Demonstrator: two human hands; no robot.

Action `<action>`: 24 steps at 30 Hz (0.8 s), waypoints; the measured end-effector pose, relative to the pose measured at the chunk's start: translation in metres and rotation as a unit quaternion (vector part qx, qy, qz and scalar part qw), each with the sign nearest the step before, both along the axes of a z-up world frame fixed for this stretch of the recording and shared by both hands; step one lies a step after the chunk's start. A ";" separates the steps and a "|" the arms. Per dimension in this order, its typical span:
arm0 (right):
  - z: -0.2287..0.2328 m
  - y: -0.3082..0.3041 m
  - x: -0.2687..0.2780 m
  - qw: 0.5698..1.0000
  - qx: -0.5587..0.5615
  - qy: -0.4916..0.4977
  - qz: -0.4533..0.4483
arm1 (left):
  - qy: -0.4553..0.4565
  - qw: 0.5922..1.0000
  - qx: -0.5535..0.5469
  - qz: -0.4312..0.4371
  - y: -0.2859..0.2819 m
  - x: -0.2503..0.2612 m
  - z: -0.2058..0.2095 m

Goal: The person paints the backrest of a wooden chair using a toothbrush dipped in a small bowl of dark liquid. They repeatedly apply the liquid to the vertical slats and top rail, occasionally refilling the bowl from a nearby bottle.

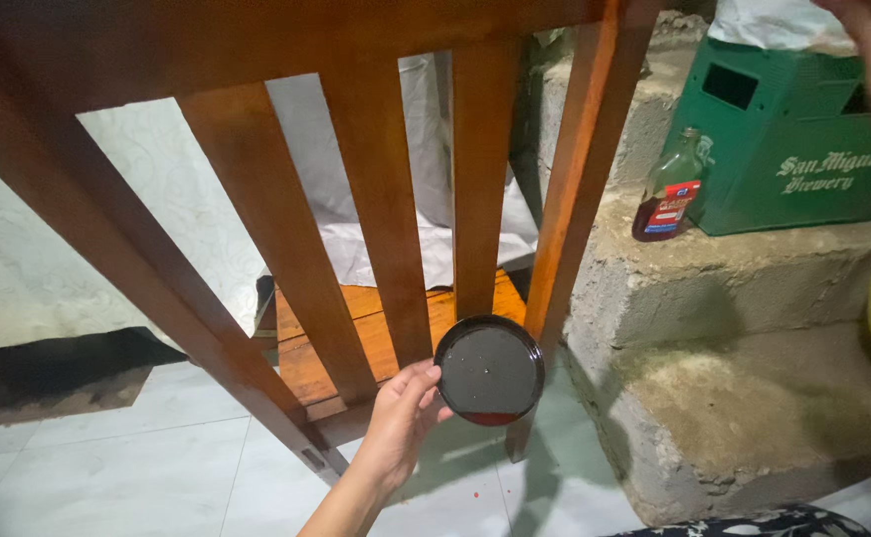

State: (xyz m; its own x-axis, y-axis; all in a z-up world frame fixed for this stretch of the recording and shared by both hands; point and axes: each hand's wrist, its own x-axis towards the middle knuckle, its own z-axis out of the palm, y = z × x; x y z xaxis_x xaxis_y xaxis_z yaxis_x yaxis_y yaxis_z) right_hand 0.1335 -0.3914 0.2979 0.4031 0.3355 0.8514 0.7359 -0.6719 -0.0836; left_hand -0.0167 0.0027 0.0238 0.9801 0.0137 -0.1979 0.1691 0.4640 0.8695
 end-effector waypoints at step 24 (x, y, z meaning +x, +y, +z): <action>-0.003 0.021 0.009 0.996 0.007 -0.054 0.066 | 0.007 1.000 -0.007 -0.007 -0.003 0.014 -0.026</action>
